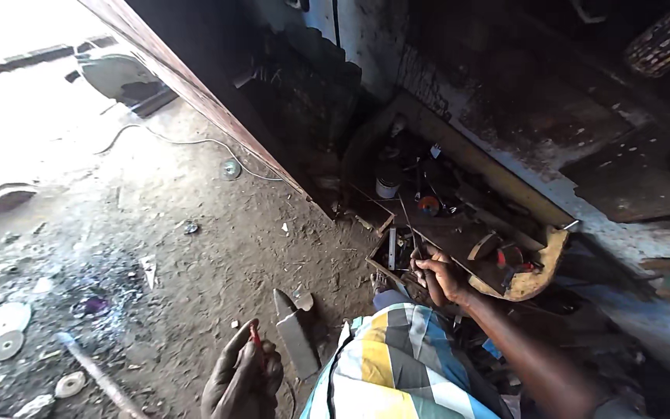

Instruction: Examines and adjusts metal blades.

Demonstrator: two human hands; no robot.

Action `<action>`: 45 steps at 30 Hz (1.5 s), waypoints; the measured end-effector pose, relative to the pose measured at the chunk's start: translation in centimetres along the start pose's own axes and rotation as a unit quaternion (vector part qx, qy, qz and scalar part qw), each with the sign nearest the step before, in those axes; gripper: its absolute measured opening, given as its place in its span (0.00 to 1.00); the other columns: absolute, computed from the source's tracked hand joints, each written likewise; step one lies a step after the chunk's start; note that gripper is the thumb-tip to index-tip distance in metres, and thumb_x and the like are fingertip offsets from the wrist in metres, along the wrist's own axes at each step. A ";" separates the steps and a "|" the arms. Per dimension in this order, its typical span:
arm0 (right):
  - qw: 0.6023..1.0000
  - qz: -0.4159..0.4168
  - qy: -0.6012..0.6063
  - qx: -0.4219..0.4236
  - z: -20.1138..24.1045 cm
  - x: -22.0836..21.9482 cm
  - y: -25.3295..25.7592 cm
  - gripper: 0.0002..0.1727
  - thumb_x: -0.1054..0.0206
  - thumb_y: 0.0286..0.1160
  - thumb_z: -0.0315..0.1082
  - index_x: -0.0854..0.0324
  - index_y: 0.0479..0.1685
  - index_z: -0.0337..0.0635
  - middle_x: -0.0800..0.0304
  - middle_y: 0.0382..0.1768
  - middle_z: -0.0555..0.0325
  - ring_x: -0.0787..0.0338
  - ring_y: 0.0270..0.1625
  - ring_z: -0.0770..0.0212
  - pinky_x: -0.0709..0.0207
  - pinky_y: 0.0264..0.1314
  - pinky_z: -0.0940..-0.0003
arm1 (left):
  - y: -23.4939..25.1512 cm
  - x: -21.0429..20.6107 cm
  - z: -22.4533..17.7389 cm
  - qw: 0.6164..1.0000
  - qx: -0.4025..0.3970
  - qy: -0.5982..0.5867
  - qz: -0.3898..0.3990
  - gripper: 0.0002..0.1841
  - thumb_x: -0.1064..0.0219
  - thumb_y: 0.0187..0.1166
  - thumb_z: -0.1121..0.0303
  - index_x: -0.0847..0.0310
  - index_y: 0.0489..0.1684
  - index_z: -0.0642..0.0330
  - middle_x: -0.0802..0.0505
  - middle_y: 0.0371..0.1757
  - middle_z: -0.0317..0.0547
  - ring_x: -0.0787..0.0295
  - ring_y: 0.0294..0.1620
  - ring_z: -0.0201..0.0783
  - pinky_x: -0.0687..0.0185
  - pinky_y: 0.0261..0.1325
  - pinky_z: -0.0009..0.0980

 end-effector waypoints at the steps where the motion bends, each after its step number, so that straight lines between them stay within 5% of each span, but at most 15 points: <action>1: 0.998 0.033 -0.054 0.026 1.5 -1.2 -0.3 0.14 0.39 0.82 0.36 0.18 0.60 0.42 0.17 0.31 0.52 0.22 0.23 0.63 0.26 0.23 0.68 | 0.2 -0.4 0.2 1.000 0.003 -0.007 -0.002 0.19 0.49 0.93 0.67 0.27 0.77 0.61 0.12 0.40 0.49 0.20 0.22 0.33 0.22 0.20 0.26; 4: 0.950 0.131 -0.254 0.127 6.0 -5.7 -1.8 0.23 0.39 0.87 0.42 0.23 0.79 0.50 0.16 0.33 0.58 0.20 0.25 0.65 0.21 0.28 0.67 | 1.1 -1.8 0.7 1.000 0.006 -0.014 -0.004 0.17 0.48 0.92 0.67 0.23 0.68 0.67 0.11 0.38 0.52 0.18 0.22 0.35 0.21 0.19 0.26; 7: 0.868 0.200 -0.377 0.255 9.1 -10.2 -3.3 0.18 0.35 0.86 0.38 0.17 0.70 0.46 0.08 0.45 0.61 0.09 0.43 0.70 0.11 0.51 0.68 | 1.8 -3.5 0.6 1.000 0.004 -0.009 0.010 0.19 0.49 0.94 0.61 0.23 0.70 0.64 0.12 0.39 0.50 0.22 0.21 0.33 0.24 0.18 0.26; 9: 0.835 0.245 -0.397 0.292 9.6 -12.2 -3.9 0.15 0.36 0.86 0.39 0.13 0.63 0.47 0.07 0.49 0.61 0.09 0.51 0.69 0.13 0.60 0.67 | 2.2 -4.7 0.2 0.999 -0.001 -0.015 0.043 0.29 0.58 0.94 0.46 0.24 0.77 0.56 0.09 0.49 0.47 0.22 0.21 0.30 0.27 0.18 0.23; 11: 0.807 0.275 -0.417 0.315 9.6 -13.6 -4.5 0.17 0.35 0.85 0.47 0.13 0.62 0.49 0.07 0.41 0.61 0.10 0.43 0.67 0.15 0.53 0.64 | 2.2 -6.0 -0.4 0.995 -0.013 -0.035 0.092 0.43 0.63 0.83 0.27 0.29 0.83 0.49 0.09 0.61 0.44 0.22 0.21 0.27 0.28 0.18 0.22; 13: 0.788 0.292 -0.440 0.316 9.0 -14.4 -4.8 0.22 0.33 0.82 0.54 0.13 0.65 0.52 0.07 0.39 0.62 0.11 0.41 0.65 0.17 0.53 0.63 | 2.0 -6.7 -1.2 0.990 -0.037 -0.053 0.126 0.50 0.59 0.72 0.19 0.28 0.83 0.48 0.10 0.63 0.45 0.24 0.19 0.28 0.29 0.16 0.23; 15: 0.781 0.302 -0.450 0.312 8.1 -14.6 -5.0 0.22 0.33 0.82 0.55 0.13 0.65 0.54 0.06 0.38 0.62 0.10 0.42 0.65 0.17 0.55 0.61 | 1.8 -6.7 -1.9 0.990 -0.060 -0.029 0.125 0.44 0.55 0.78 0.25 0.26 0.79 0.50 0.08 0.55 0.46 0.25 0.17 0.29 0.29 0.15 0.23; 17: 0.780 0.319 -0.443 0.306 7.4 -14.8 -5.1 0.20 0.34 0.84 0.53 0.13 0.64 0.53 0.06 0.38 0.60 0.09 0.43 0.63 0.17 0.57 0.60 | 1.6 -6.5 -2.1 0.993 -0.062 -0.018 0.101 0.30 0.47 0.89 0.42 0.22 0.74 0.57 0.08 0.45 0.49 0.26 0.15 0.30 0.29 0.13 0.24; 20: 0.787 0.336 -0.414 0.310 7.0 -15.1 -5.3 0.18 0.34 0.85 0.47 0.11 0.62 0.47 0.05 0.43 0.57 0.09 0.50 0.60 0.18 0.62 0.60 | 1.6 -6.3 -1.2 0.995 -0.027 -0.023 0.089 0.21 0.45 0.92 0.57 0.23 0.74 0.60 0.13 0.30 0.48 0.28 0.13 0.30 0.30 0.12 0.24; 23: 0.778 0.338 -0.433 0.305 6.7 -15.1 -5.4 0.15 0.37 0.86 0.42 0.12 0.61 0.46 0.06 0.50 0.56 0.10 0.58 0.59 0.19 0.68 0.62 | 1.4 -6.3 -0.3 0.994 0.002 -0.061 0.091 0.22 0.45 0.91 0.59 0.23 0.75 0.63 0.08 0.46 0.53 0.23 0.17 0.29 0.28 0.14 0.22; 29: 0.775 0.342 -0.445 0.291 5.7 -15.7 -5.5 0.18 0.39 0.87 0.42 0.17 0.70 0.51 0.07 0.54 0.55 0.10 0.61 0.58 0.20 0.71 0.57 | 1.2 -7.3 0.2 0.994 0.008 -0.058 0.091 0.21 0.44 0.91 0.60 0.20 0.68 0.67 0.11 0.38 0.52 0.24 0.17 0.31 0.26 0.15 0.25; 35: 0.837 0.313 -0.376 0.247 6.3 -16.0 -5.7 0.20 0.41 0.90 0.48 0.14 0.67 0.47 0.06 0.55 0.56 0.09 0.60 0.63 0.17 0.69 0.62 | 0.8 -8.3 -0.2 0.991 -0.003 -0.060 0.119 0.20 0.44 0.91 0.61 0.20 0.68 0.68 0.11 0.39 0.55 0.26 0.16 0.31 0.29 0.14 0.24; 38: 0.870 0.266 -0.339 0.240 7.1 -15.3 -5.4 0.23 0.47 0.93 0.50 0.12 0.61 0.44 0.06 0.51 0.57 0.09 0.56 0.67 0.17 0.65 0.65 | 0.8 -8.2 0.0 0.988 -0.010 -0.044 0.145 0.27 0.52 0.94 0.51 0.20 0.70 0.66 0.12 0.35 0.52 0.25 0.17 0.32 0.28 0.16 0.26; 40: 0.887 0.236 -0.304 0.254 8.1 -15.0 -5.3 0.22 0.44 0.92 0.47 0.11 0.56 0.39 0.06 0.46 0.56 0.09 0.51 0.68 0.16 0.59 0.68 | 0.6 -8.3 0.4 0.981 0.001 -0.043 0.188 0.33 0.57 0.92 0.44 0.21 0.72 0.63 0.09 0.49 0.53 0.19 0.27 0.33 0.23 0.25 0.26; 45: 0.876 0.265 -0.292 0.277 9.9 -16.7 -6.4 0.20 0.42 0.91 0.46 0.11 0.51 0.38 0.08 0.41 0.57 0.11 0.45 0.68 0.16 0.53 0.69 | -0.2 -8.0 1.1 0.983 0.040 -0.055 0.169 0.23 0.47 0.87 0.63 0.23 0.77 0.63 0.12 0.40 0.50 0.22 0.26 0.33 0.27 0.24 0.26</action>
Point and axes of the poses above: each hand's wrist, its own y-axis towards the middle knuckle, its own x-axis out of the back of the hand, z = x × y, the point moved 10 cm from there along y, towards the middle knuckle
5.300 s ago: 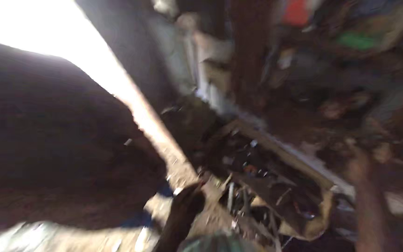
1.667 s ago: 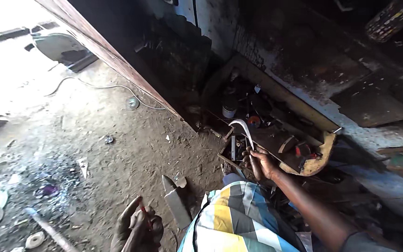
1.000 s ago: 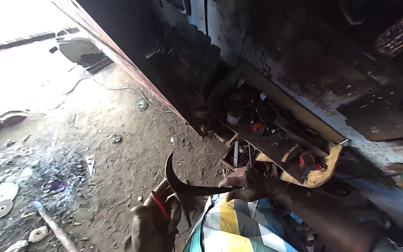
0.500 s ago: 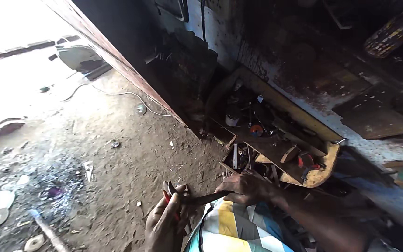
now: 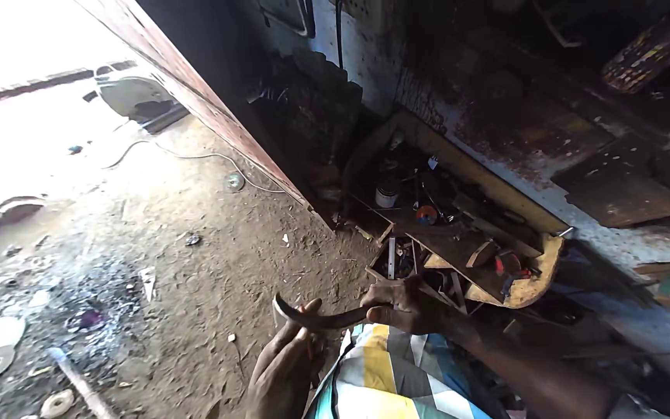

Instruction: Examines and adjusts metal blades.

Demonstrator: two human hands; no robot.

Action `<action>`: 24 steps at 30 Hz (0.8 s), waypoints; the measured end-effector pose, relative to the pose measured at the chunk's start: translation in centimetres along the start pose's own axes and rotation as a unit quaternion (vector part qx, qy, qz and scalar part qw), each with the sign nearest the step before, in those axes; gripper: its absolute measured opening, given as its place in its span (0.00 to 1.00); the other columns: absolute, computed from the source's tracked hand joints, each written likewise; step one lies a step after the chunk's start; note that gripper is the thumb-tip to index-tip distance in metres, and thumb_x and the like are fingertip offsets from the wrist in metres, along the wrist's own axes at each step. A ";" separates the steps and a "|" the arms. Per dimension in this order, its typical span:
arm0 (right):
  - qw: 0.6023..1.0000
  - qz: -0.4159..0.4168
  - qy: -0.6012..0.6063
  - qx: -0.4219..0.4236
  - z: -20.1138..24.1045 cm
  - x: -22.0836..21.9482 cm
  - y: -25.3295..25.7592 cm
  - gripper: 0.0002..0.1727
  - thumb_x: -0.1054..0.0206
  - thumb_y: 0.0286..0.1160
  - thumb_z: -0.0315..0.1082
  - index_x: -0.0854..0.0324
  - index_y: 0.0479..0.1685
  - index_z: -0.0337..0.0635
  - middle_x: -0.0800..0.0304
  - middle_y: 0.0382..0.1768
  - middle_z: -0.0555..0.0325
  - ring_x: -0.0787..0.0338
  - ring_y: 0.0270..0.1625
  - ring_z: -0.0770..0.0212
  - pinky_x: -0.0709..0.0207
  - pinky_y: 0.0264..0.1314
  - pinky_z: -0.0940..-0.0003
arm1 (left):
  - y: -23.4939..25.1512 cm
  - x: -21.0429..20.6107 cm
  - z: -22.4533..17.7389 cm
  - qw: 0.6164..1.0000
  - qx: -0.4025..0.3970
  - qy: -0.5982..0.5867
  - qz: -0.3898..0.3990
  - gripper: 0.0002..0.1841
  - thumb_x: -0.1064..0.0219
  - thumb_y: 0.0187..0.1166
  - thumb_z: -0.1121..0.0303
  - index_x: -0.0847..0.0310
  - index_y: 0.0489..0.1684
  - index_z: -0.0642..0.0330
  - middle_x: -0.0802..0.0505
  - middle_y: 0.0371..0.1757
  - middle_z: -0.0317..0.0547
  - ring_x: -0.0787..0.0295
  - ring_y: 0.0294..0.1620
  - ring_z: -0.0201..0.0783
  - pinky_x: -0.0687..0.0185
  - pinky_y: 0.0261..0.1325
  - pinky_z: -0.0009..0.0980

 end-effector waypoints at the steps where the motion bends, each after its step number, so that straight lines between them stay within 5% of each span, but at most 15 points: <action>1: 1.000 0.010 -0.010 0.015 0.6 -0.4 0.2 0.21 0.41 0.90 0.47 0.11 0.49 0.38 0.08 0.40 0.57 0.11 0.45 0.67 0.16 0.52 0.68 | -0.1 0.0 -0.1 1.000 -0.005 0.009 -0.009 0.22 0.42 0.86 0.64 0.22 0.76 0.63 0.11 0.40 0.51 0.22 0.25 0.32 0.27 0.22 0.25; 9: 0.995 0.006 -0.078 0.055 1.6 -1.1 0.7 0.21 0.37 0.85 0.53 0.09 0.45 0.45 0.07 0.38 0.65 0.09 0.45 0.72 0.11 0.52 0.68 | -0.7 -0.9 -0.1 0.998 -0.007 0.059 0.013 0.17 0.40 0.86 0.67 0.16 0.68 0.61 0.12 0.34 0.51 0.25 0.23 0.33 0.26 0.26 0.28; 17: 0.988 -0.009 -0.130 0.077 1.2 -0.7 0.9 0.23 0.40 0.86 0.57 0.11 0.42 0.47 0.11 0.32 0.68 0.12 0.36 0.74 0.13 0.42 0.71 | -1.3 -1.3 0.0 0.996 0.024 0.082 0.037 0.16 0.43 0.88 0.68 0.14 0.65 0.59 0.11 0.38 0.55 0.18 0.30 0.38 0.16 0.38 0.36; 24: 0.990 0.001 -0.130 0.063 -0.2 -0.5 1.1 0.20 0.37 0.85 0.55 0.10 0.43 0.49 0.10 0.33 0.71 0.11 0.38 0.75 0.13 0.45 0.71 | -1.1 -1.0 0.1 0.995 0.017 0.085 0.052 0.14 0.43 0.89 0.65 0.13 0.50 0.63 0.16 0.29 0.50 0.25 0.24 0.36 0.26 0.27 0.30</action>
Point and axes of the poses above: each hand's wrist, its own y-axis towards the middle knuckle, its own x-axis out of the back of the hand, z = x × y, the point moved 10 cm from there along y, towards the middle knuckle
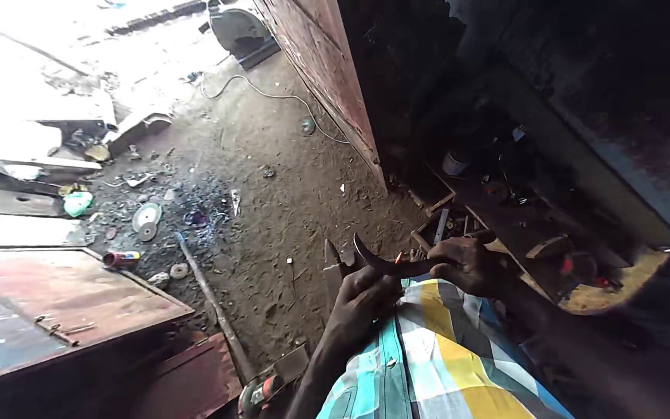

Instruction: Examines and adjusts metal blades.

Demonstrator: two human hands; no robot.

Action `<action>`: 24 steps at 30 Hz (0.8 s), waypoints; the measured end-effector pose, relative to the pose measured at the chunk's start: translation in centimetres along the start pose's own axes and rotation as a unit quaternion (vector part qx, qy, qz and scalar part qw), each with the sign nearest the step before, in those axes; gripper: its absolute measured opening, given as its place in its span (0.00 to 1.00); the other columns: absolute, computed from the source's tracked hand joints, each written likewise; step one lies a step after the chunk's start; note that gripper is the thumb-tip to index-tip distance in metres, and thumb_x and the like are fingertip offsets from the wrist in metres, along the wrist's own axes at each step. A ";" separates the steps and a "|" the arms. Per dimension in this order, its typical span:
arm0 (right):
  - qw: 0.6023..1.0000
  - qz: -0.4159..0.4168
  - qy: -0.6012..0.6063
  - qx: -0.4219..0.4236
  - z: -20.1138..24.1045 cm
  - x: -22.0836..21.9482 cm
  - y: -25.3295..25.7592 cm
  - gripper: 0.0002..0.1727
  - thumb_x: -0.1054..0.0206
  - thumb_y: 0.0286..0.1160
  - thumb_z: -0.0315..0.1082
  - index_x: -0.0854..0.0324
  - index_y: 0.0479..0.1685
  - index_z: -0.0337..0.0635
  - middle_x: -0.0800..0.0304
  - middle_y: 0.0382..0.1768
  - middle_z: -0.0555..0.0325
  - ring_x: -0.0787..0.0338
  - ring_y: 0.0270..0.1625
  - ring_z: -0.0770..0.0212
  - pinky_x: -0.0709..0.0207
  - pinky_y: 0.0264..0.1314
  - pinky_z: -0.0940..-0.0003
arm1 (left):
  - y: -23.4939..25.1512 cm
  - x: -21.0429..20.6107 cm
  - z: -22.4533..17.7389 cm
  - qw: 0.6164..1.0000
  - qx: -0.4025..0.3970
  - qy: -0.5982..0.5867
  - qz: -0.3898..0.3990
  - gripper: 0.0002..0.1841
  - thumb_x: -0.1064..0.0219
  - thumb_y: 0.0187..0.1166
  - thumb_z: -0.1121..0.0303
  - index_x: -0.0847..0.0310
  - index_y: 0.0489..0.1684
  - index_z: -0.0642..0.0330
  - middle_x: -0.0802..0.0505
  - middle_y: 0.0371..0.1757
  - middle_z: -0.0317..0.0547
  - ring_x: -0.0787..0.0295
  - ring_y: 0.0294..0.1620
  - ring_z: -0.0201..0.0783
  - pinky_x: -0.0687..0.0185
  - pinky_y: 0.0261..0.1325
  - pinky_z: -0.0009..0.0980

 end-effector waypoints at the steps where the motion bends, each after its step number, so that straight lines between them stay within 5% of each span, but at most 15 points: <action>1: 1.000 0.000 0.006 0.001 -0.3 -0.1 0.0 0.20 0.36 0.84 0.55 0.10 0.43 0.49 0.10 0.33 0.70 0.11 0.38 0.74 0.13 0.44 0.70 | 0.1 0.0 0.0 1.000 -0.003 0.002 0.005 0.14 0.43 0.90 0.65 0.13 0.48 0.64 0.18 0.28 0.50 0.27 0.23 0.36 0.27 0.26 0.31; 8: 0.999 0.004 -0.042 -0.003 -1.3 0.5 0.4 0.22 0.37 0.83 0.58 0.09 0.43 0.51 0.09 0.35 0.69 0.11 0.42 0.70 0.16 0.51 0.64 | 0.3 0.6 0.5 1.000 0.011 -0.020 -0.010 0.14 0.44 0.90 0.65 0.14 0.45 0.64 0.22 0.23 0.47 0.32 0.19 0.34 0.33 0.21 0.29; 17: 0.993 0.003 -0.119 0.024 -0.9 1.9 1.6 0.21 0.36 0.83 0.58 0.08 0.40 0.52 0.11 0.31 0.70 0.14 0.39 0.69 0.23 0.48 0.62 | 0.8 0.7 0.4 0.999 0.014 -0.038 -0.007 0.14 0.44 0.91 0.63 0.15 0.45 0.62 0.23 0.23 0.45 0.34 0.17 0.33 0.35 0.19 0.28; 21: 0.983 -0.111 -0.105 -0.105 -3.0 9.7 0.1 0.12 0.33 0.82 0.35 0.13 0.52 0.35 0.08 0.44 0.54 0.10 0.46 0.65 0.14 0.57 0.63 | -0.7 2.2 0.7 0.997 0.025 -0.069 -0.023 0.17 0.44 0.90 0.64 0.15 0.66 0.59 0.18 0.29 0.47 0.34 0.17 0.30 0.36 0.18 0.25; 24: 0.972 -0.154 -0.154 -0.090 -3.5 15.5 -1.1 0.15 0.33 0.82 0.39 0.15 0.53 0.36 0.10 0.43 0.58 0.11 0.41 0.73 0.14 0.49 0.73 | -2.0 3.6 1.7 0.994 0.037 -0.084 -0.062 0.17 0.43 0.90 0.63 0.15 0.67 0.59 0.17 0.29 0.47 0.34 0.16 0.30 0.37 0.17 0.24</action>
Point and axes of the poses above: each hand's wrist, its own y-axis towards the middle knuckle, its own x-axis out of the back of the hand, z = x × y, the point moved 10 cm from there along y, towards the middle knuckle
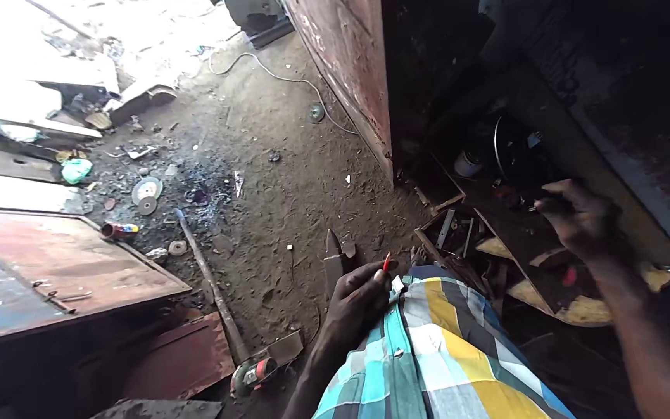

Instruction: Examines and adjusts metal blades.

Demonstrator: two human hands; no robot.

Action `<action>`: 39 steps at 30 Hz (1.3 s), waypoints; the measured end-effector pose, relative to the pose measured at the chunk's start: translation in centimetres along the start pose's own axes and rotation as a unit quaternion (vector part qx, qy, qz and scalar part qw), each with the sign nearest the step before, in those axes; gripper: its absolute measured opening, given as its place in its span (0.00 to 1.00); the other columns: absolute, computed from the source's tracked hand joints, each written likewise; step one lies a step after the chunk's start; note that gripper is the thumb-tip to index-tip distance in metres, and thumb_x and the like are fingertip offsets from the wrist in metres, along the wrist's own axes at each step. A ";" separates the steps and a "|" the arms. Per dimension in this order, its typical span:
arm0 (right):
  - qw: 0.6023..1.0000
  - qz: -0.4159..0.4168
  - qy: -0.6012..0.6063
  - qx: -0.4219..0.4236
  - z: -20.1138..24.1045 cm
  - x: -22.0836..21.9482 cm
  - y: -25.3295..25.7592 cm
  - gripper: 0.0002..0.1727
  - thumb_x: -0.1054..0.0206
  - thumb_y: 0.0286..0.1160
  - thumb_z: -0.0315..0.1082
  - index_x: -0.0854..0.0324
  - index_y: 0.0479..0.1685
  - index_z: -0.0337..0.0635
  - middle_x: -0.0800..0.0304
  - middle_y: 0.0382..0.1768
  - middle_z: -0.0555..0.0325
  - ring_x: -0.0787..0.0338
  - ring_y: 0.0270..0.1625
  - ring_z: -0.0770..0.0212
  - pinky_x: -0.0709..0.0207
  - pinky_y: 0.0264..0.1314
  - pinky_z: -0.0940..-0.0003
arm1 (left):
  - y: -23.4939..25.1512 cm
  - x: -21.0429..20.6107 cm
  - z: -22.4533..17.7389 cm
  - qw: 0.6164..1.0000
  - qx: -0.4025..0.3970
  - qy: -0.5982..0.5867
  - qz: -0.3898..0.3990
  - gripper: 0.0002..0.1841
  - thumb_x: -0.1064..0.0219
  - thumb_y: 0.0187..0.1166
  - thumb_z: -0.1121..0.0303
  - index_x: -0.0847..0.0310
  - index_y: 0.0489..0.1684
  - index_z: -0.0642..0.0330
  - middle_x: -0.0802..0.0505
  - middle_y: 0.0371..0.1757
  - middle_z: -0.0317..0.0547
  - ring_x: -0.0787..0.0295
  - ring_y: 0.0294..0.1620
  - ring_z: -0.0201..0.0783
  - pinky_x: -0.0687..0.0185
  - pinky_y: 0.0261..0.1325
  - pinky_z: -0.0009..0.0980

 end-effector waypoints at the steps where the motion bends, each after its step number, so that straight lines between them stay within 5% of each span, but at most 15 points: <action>1: 1.000 0.019 0.007 0.012 1.0 -0.5 -0.1 0.16 0.33 0.81 0.43 0.14 0.52 0.38 0.09 0.41 0.61 0.11 0.40 0.74 0.13 0.47 0.73 | 0.0 0.1 -0.1 1.000 0.002 0.001 -0.008 0.17 0.42 0.90 0.64 0.15 0.68 0.58 0.17 0.30 0.48 0.34 0.16 0.30 0.36 0.17 0.24; 5: 0.985 0.134 0.083 0.071 7.2 -8.1 -1.5 0.21 0.35 0.81 0.58 0.09 0.42 0.50 0.08 0.37 0.70 0.10 0.41 0.73 0.11 0.49 0.66 | 0.9 -1.1 -1.0 0.999 -0.019 0.026 0.006 0.15 0.42 0.90 0.65 0.15 0.65 0.60 0.14 0.32 0.52 0.30 0.18 0.33 0.32 0.18 0.27; 7: 0.973 0.175 0.119 0.093 9.2 -12.0 -2.5 0.21 0.36 0.83 0.57 0.09 0.41 0.50 0.10 0.34 0.70 0.11 0.39 0.72 0.14 0.46 0.65 | 0.9 -1.4 -1.1 0.999 -0.030 0.026 0.012 0.13 0.41 0.89 0.65 0.14 0.58 0.60 0.14 0.31 0.52 0.29 0.18 0.33 0.31 0.19 0.27; 10: 0.965 0.193 0.141 0.103 10.2 -15.1 -3.1 0.19 0.36 0.84 0.54 0.09 0.42 0.50 0.10 0.34 0.71 0.11 0.40 0.73 0.14 0.47 0.67 | 0.6 -1.2 -1.2 0.999 -0.044 0.015 0.011 0.14 0.40 0.88 0.68 0.13 0.63 0.60 0.13 0.31 0.53 0.27 0.19 0.33 0.30 0.20 0.26; 17: 0.962 0.206 0.154 0.087 9.0 -16.6 -2.9 0.19 0.36 0.85 0.54 0.10 0.42 0.49 0.10 0.33 0.72 0.12 0.38 0.75 0.14 0.44 0.70 | 0.1 -0.8 -0.8 0.999 -0.042 0.007 0.011 0.13 0.42 0.90 0.65 0.14 0.51 0.63 0.17 0.28 0.51 0.31 0.17 0.33 0.34 0.18 0.26; 25: 0.969 0.181 0.080 0.151 8.0 -14.2 -0.1 0.24 0.42 0.87 0.56 0.06 0.39 0.51 0.07 0.34 0.69 0.11 0.40 0.69 0.19 0.50 0.63 | 0.0 -0.7 0.1 0.999 -0.031 -0.033 -0.006 0.13 0.42 0.90 0.64 0.14 0.48 0.62 0.18 0.28 0.47 0.34 0.16 0.30 0.38 0.17 0.23; 33: 0.941 0.277 0.061 0.182 8.2 -15.9 0.1 0.22 0.40 0.85 0.58 0.07 0.56 0.54 0.09 0.38 0.69 0.13 0.44 0.69 0.21 0.52 0.63 | 0.1 -1.0 -0.3 0.996 -0.044 -0.078 -0.008 0.13 0.44 0.91 0.65 0.16 0.48 0.64 0.20 0.27 0.46 0.36 0.15 0.30 0.38 0.16 0.24; 39: 0.912 0.372 0.068 0.157 9.0 -17.2 0.2 0.21 0.41 0.85 0.56 0.10 0.45 0.52 0.10 0.34 0.71 0.11 0.39 0.76 0.14 0.44 0.71 | 0.5 -1.6 -0.2 0.996 -0.059 -0.062 -0.013 0.12 0.43 0.90 0.65 0.15 0.47 0.64 0.17 0.29 0.47 0.33 0.17 0.30 0.37 0.17 0.24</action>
Point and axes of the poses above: each hand's wrist, its own y-axis towards the middle knuckle, its own x-axis out of the back of the hand, z = x × y, the point moved 10 cm from there along y, towards the middle knuckle
